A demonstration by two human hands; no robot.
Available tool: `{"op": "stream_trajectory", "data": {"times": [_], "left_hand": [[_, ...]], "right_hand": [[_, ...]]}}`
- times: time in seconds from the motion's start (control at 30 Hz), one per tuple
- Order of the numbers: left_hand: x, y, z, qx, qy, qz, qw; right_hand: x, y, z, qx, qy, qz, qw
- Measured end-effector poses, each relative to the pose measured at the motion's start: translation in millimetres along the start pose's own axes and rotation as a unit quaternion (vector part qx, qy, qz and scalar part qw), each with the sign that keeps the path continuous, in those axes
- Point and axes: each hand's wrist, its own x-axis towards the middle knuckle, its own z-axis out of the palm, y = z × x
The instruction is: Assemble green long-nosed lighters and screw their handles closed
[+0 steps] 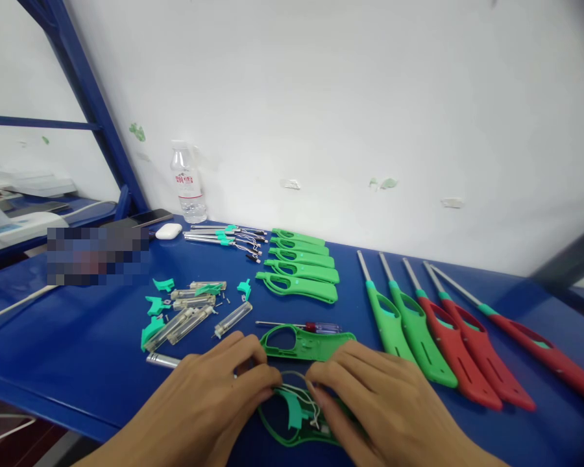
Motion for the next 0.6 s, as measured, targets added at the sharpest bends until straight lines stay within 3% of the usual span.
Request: {"op": "stream_trajectory", "data": {"times": [0.27,0.6], "left_hand": [[0.6,0.0,0.7,-0.021,0.014,0.001,1.0],[0.7,0.1,-0.1,-0.033,0.021,0.006,0.999]], "right_hand": [[-0.8,3.1,-1.5,0.025,-0.01,0.012,1.0],[-4.6,-1.9,0.4,0.152,-0.033,0.082,0.984]]}}
